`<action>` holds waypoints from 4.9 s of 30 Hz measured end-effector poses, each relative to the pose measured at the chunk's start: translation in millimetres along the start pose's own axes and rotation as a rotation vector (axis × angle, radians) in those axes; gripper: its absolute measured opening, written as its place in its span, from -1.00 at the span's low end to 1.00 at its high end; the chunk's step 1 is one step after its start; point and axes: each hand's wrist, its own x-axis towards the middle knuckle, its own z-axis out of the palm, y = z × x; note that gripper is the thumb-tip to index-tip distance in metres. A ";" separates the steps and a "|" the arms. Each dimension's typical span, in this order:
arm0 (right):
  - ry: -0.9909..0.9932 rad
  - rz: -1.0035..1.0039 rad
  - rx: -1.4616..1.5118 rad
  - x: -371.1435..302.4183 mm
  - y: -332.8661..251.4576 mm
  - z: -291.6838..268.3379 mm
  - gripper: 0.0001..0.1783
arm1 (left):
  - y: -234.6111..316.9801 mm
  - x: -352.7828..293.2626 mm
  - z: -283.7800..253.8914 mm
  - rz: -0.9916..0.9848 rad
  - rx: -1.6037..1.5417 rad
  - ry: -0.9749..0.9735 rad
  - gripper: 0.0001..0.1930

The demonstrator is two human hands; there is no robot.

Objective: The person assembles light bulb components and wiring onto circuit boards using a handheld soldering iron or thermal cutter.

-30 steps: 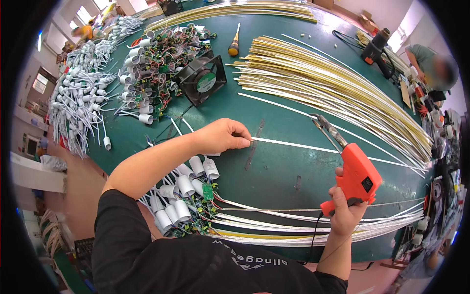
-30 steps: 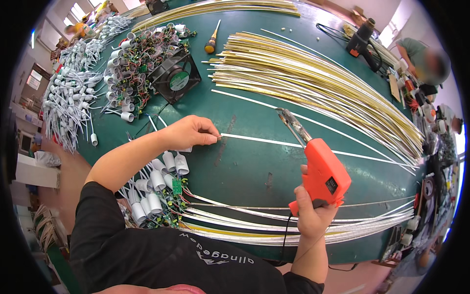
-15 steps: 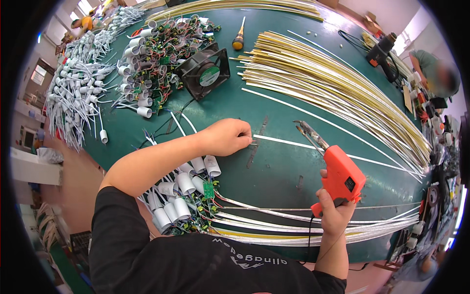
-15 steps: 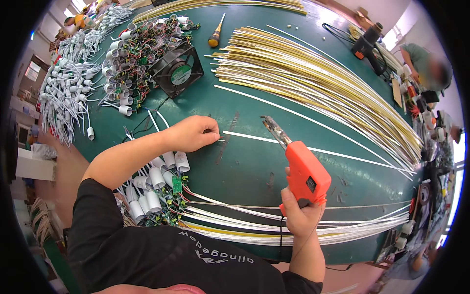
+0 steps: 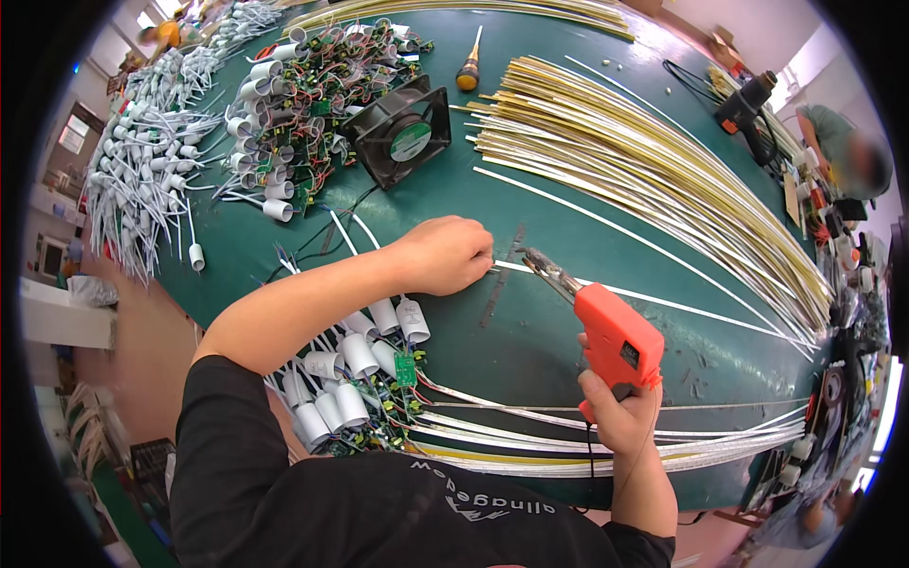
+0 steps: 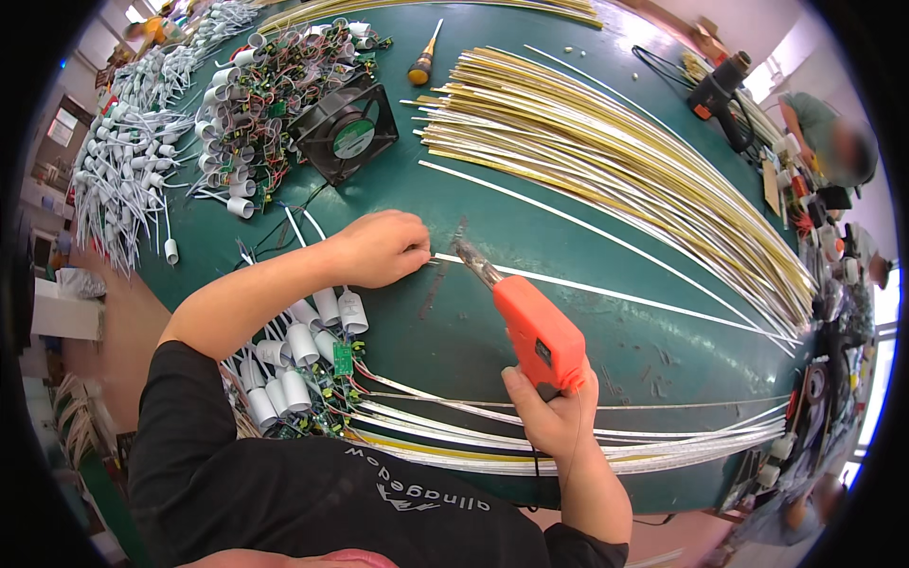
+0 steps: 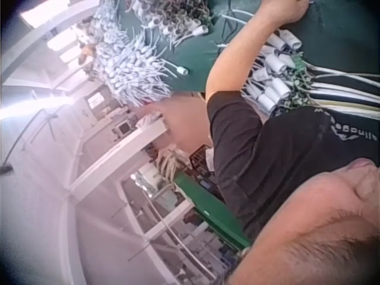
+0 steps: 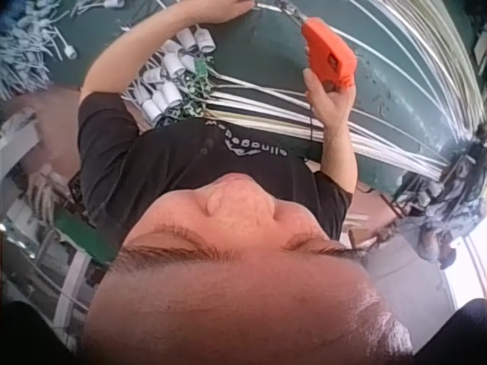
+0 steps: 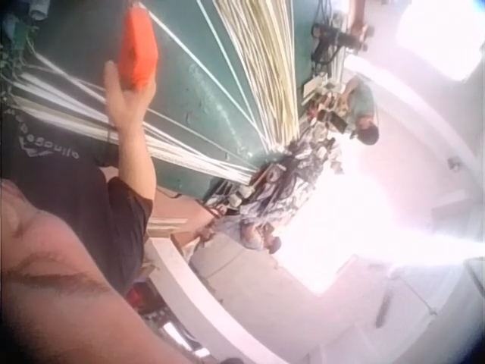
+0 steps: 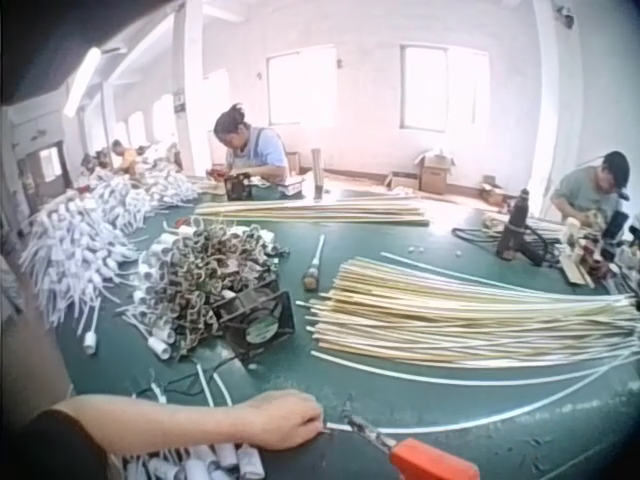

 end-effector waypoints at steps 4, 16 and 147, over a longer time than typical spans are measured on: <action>-0.009 0.079 0.055 1.7 3.4 5.6 -0.54 | 1.4 2.1 1.8 -0.038 0.061 0.014 -0.83; -0.031 0.047 -0.055 5.1 9.0 11.7 -0.65 | -3.4 5.2 0.3 -0.001 0.082 -0.036 -0.83; 0.006 -0.007 -0.072 2.7 16.7 7.5 -0.60 | 13.1 7.2 4.1 -0.014 0.212 0.096 -0.93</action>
